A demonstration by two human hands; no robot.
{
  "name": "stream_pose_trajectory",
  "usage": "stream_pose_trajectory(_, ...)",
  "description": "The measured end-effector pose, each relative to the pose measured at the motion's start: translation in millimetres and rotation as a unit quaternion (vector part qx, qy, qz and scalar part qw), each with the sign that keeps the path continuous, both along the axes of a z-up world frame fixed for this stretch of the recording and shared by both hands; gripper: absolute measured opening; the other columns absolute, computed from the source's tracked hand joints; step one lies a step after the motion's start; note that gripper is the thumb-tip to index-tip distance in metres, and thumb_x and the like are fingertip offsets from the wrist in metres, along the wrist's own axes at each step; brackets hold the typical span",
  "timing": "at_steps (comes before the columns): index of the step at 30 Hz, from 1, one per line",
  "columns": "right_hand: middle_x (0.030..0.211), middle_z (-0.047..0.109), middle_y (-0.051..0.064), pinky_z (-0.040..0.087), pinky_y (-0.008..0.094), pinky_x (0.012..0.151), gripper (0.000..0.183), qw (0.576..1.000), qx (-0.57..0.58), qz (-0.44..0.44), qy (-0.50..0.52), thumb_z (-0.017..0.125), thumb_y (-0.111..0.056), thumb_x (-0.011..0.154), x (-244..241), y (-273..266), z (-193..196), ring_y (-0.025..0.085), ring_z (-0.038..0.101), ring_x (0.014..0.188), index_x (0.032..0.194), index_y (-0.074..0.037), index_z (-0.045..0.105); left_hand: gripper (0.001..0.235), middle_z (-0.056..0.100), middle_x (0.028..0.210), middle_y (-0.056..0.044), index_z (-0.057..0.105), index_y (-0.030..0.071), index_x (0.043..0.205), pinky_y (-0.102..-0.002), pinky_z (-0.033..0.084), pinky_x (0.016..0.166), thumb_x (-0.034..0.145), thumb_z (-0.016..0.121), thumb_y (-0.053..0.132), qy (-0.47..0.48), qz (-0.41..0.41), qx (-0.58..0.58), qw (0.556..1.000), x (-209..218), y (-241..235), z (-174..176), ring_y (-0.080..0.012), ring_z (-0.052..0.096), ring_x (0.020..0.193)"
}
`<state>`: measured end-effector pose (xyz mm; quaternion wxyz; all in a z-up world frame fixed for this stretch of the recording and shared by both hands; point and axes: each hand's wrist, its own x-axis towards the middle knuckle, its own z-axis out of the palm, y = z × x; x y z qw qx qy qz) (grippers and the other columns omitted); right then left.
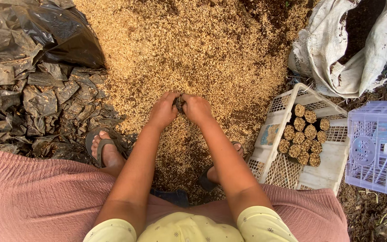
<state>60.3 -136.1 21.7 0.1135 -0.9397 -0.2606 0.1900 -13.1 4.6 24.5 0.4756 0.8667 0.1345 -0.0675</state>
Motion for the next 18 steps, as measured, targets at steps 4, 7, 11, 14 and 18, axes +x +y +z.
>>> stream_pose_trajectory(4,0.093,0.076,0.011,0.060,0.039,0.065,0.012,1.000,0.025,-0.011,-0.005,0.068,-0.013,0.092,-9.3,-9.1,-16.5,0.022,0.071,0.074,0.100,-0.011,0.076,0.033,0.064,0.119,-0.009,0.066,0.010,0.123,-0.043,0.053,0.093,0.092,0.060,0.005,0.010,0.010,0.014,1.000,-2.1,-1.1,1.6,-0.0293,0.066,0.105)
stream_pose_trajectory(7,0.096,0.077,0.006,0.060,0.035,0.063,0.012,0.991,0.093,-0.087,0.049,0.072,-0.017,0.091,-7.3,-15.2,-15.1,0.017,0.072,0.074,0.102,-0.013,0.075,0.027,0.066,0.116,-0.008,0.067,0.011,0.123,-0.042,0.053,0.092,0.097,0.062,0.013,0.042,0.017,0.031,0.999,1.3,-3.5,2.7,-0.0257,0.067,0.103)
stream_pose_trajectory(11,0.104,0.077,0.005,0.062,0.025,0.065,0.016,0.855,0.461,-0.181,0.150,0.071,-0.027,0.096,50.2,-80.7,52.1,0.009,0.073,0.084,0.098,-0.011,0.073,0.025,0.066,0.120,-0.007,0.067,0.008,0.121,-0.041,0.053,0.094,0.101,0.064,0.024,0.021,0.022,0.033,0.999,10.2,-4.4,4.5,-0.0238,0.066,0.105)
stream_pose_trajectory(14,0.143,0.060,0.026,0.056,0.045,0.105,0.074,0.435,0.847,-0.307,-0.003,0.061,-0.042,0.094,114.7,-195.5,135.2,0.033,0.063,0.130,0.152,-0.009,0.029,0.037,0.063,0.116,-0.012,0.065,0.005,0.122,-0.043,0.050,0.095,0.094,0.072,0.028,0.056,0.010,0.049,0.997,13.1,-11.4,0.6,-0.0276,0.062,0.106)
stream_pose_trajectory(18,0.148,0.055,0.017,0.061,0.050,0.107,0.070,0.647,0.690,-0.304,-0.111,0.059,-0.043,0.101,143.0,-242.8,152.0,0.031,0.064,0.129,0.154,-0.006,0.032,0.037,0.065,0.116,-0.011,0.067,0.007,0.120,-0.044,0.050,0.095,0.084,0.073,0.012,0.009,0.002,0.091,0.996,18.9,-21.3,-11.6,-0.0296,0.062,0.109)
